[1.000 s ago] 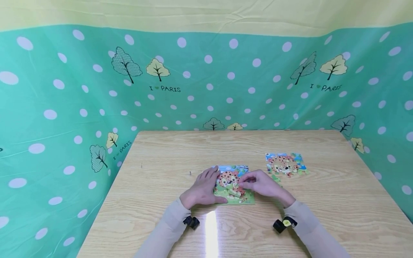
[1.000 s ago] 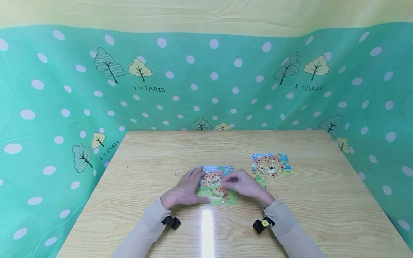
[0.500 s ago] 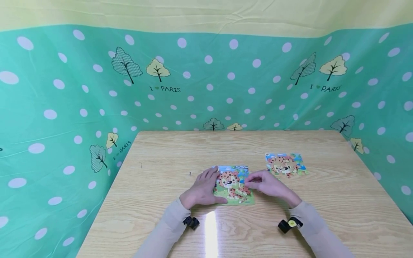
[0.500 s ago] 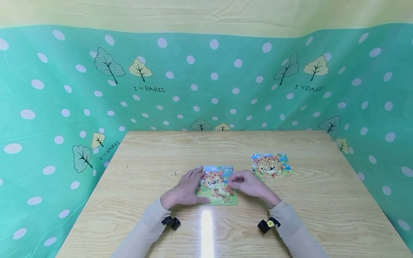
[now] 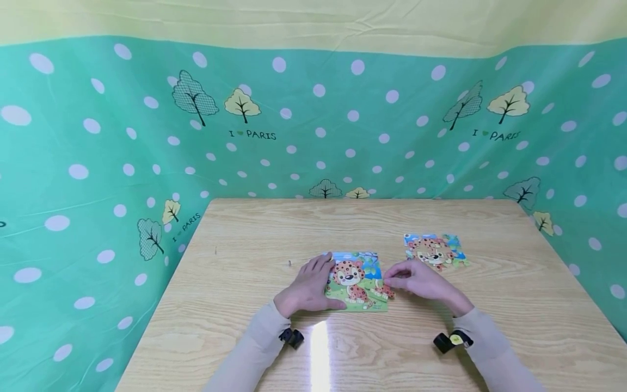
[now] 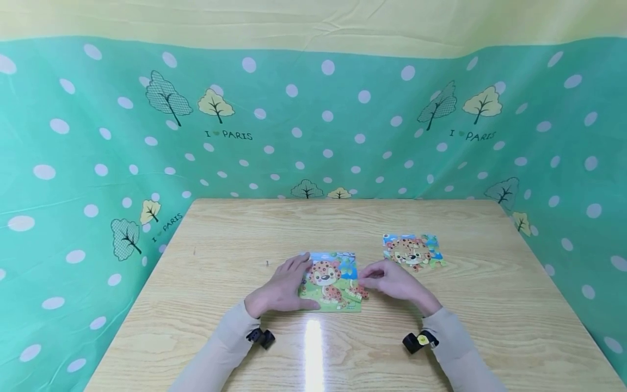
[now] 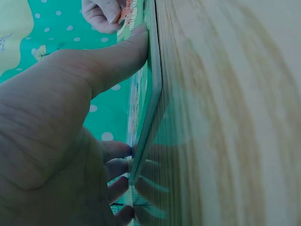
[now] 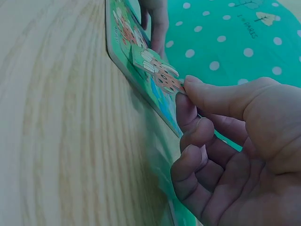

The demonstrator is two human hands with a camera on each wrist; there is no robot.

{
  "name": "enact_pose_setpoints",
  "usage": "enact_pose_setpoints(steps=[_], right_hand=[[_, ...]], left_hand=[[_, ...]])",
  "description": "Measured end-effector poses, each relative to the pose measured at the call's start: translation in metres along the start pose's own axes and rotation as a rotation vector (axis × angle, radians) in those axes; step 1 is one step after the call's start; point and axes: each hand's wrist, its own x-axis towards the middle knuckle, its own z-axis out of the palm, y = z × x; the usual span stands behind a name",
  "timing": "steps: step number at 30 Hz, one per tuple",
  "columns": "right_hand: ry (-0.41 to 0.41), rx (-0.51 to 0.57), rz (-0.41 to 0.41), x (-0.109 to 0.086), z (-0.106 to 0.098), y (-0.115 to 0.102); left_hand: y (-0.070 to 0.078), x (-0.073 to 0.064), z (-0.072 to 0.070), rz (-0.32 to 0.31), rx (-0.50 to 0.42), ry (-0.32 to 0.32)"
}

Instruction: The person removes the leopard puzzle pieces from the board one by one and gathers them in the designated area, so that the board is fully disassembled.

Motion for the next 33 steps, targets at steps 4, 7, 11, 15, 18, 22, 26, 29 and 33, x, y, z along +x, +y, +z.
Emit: enact_pose_setpoints(steps=[4, 7, 11, 15, 18, 22, 26, 29, 33], right_hand=[[0.024, -0.002, 0.029, -0.004, -0.005, 0.001], [0.035, 0.025, 0.048, -0.005, -0.007, 0.002], [0.044, 0.067, 0.068, -0.007, -0.011, 0.005], [0.057, 0.094, 0.088, -0.008, -0.015, 0.009], [0.071, 0.115, 0.093, -0.011, -0.020, 0.011], [0.080, 0.124, 0.080, -0.015, -0.026, 0.014], [0.101, 0.088, 0.080, -0.020, -0.033, 0.018], [0.123, 0.046, 0.085, -0.024, -0.038, 0.021], [0.136, 0.010, 0.077, -0.028, -0.044, 0.027]], left_hand=[[0.000, 0.000, 0.000, -0.002, 0.001, -0.001], [0.001, 0.000, 0.000, 0.000, 0.001, -0.002], [0.001, 0.000, 0.000, 0.002, 0.004, -0.005], [0.000, 0.000, 0.000, -0.003, 0.008, -0.009], [0.000, 0.000, 0.000, -0.011, 0.010, -0.012], [0.002, 0.000, -0.001, -0.017, 0.011, -0.013], [0.002, -0.001, -0.001, -0.016, 0.008, -0.014], [0.002, -0.001, -0.001, -0.015, 0.009, -0.018], [0.001, -0.001, 0.000, -0.005, 0.012, -0.013]])
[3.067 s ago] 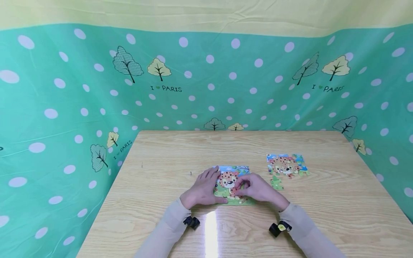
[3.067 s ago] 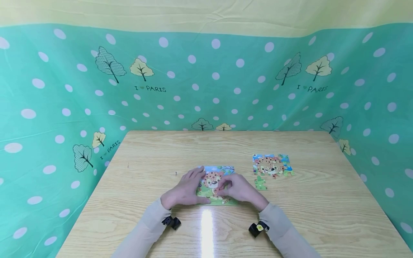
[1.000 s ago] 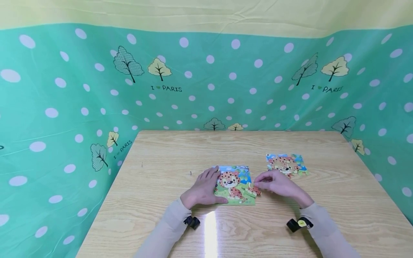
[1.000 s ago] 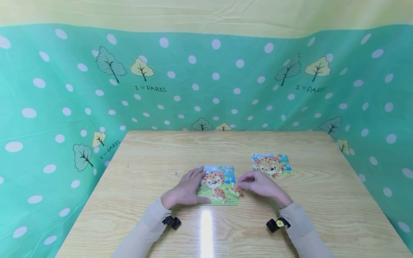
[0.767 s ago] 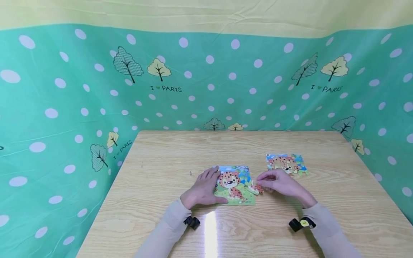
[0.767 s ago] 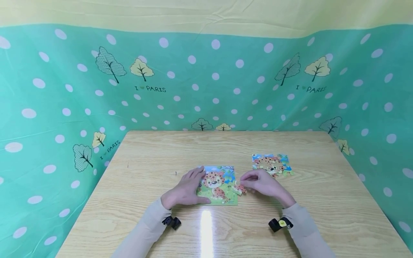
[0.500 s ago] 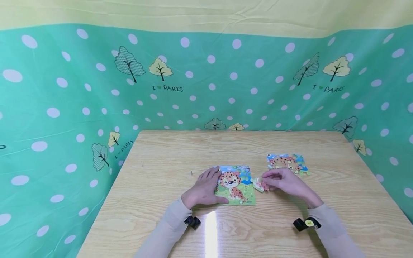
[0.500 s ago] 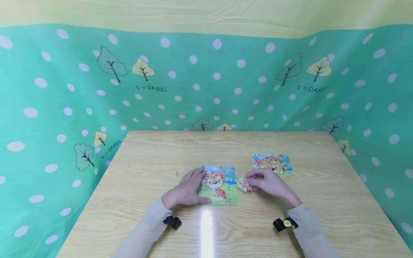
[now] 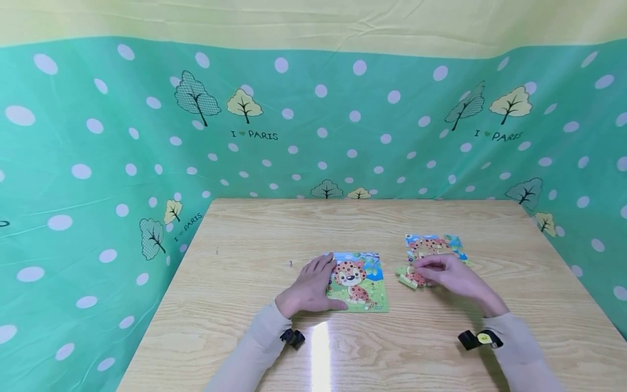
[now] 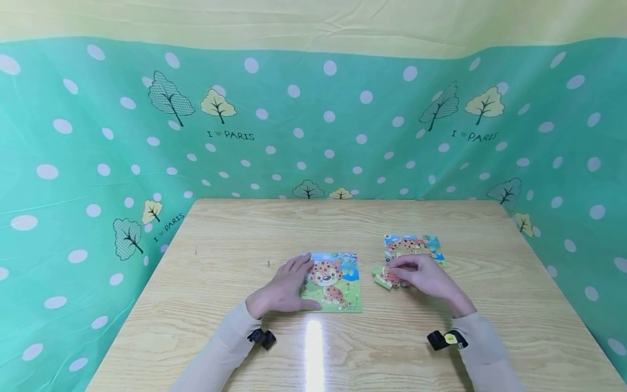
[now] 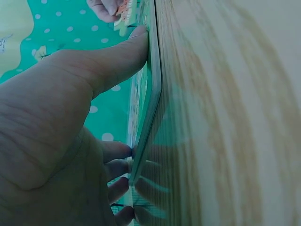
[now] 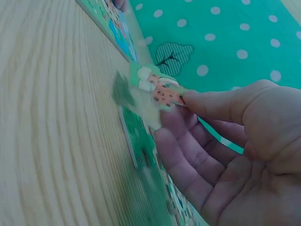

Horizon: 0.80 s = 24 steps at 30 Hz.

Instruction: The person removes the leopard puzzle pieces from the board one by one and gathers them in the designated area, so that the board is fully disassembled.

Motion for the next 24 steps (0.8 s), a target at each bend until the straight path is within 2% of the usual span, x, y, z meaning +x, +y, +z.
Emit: enact_pose_setpoints(steps=[6, 14, 20, 24], right_hand=[[0.020, -0.015, 0.018, -0.004, -0.010, 0.009], [0.086, -0.047, 0.068, -0.012, -0.023, 0.015], [0.125, -0.125, 0.102, -0.018, -0.031, 0.021], [0.127, -0.136, 0.122, -0.024, -0.040, 0.029]], left_hand=[[-0.001, 0.000, 0.000, -0.008, 0.011, -0.006], [0.000, -0.001, -0.001, -0.017, 0.005, -0.002], [0.000, -0.001, 0.000, -0.006, 0.004, 0.006], [0.001, -0.002, 0.000, -0.005, 0.007, 0.008]])
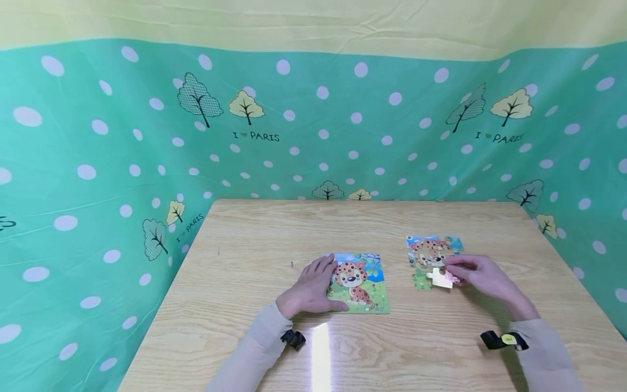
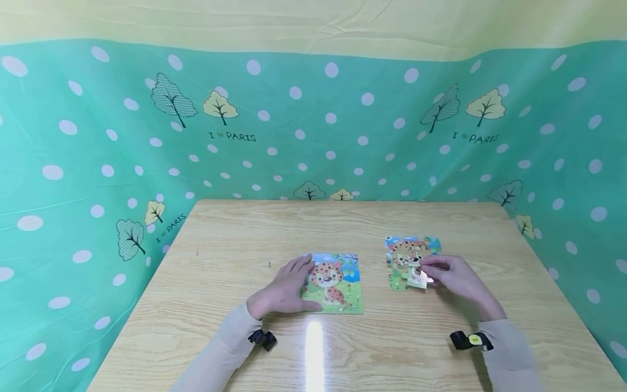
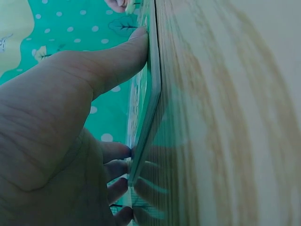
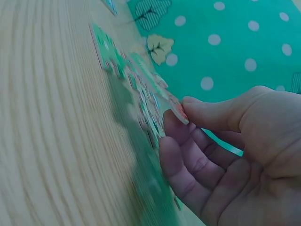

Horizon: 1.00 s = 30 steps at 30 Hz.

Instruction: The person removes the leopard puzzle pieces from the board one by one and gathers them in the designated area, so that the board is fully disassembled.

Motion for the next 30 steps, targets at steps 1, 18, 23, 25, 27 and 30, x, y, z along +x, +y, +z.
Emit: enact_pose_setpoints(steps=[1, 18, 23, 25, 27, 30], right_hand=[[-0.002, 0.004, 0.007, 0.000, -0.002, 0.003], [0.013, -0.028, 0.059, 0.000, -0.001, 0.011], [0.028, -0.029, 0.061, 0.002, 0.003, 0.010], [0.033, -0.036, 0.052, 0.002, 0.003, 0.011], [0.043, -0.044, 0.050, 0.002, 0.003, 0.011], [0.052, -0.050, 0.053, 0.002, 0.003, 0.012]], left_hand=[[0.000, 0.000, 0.000, -0.001, 0.001, 0.000], [0.000, 0.000, 0.002, -0.004, 0.002, 0.004], [0.000, 0.000, 0.002, -0.006, 0.006, 0.004], [0.001, 0.001, 0.002, -0.007, 0.008, 0.003], [0.001, 0.001, 0.002, -0.007, 0.009, 0.004], [0.000, 0.001, 0.002, -0.007, 0.010, 0.001]])
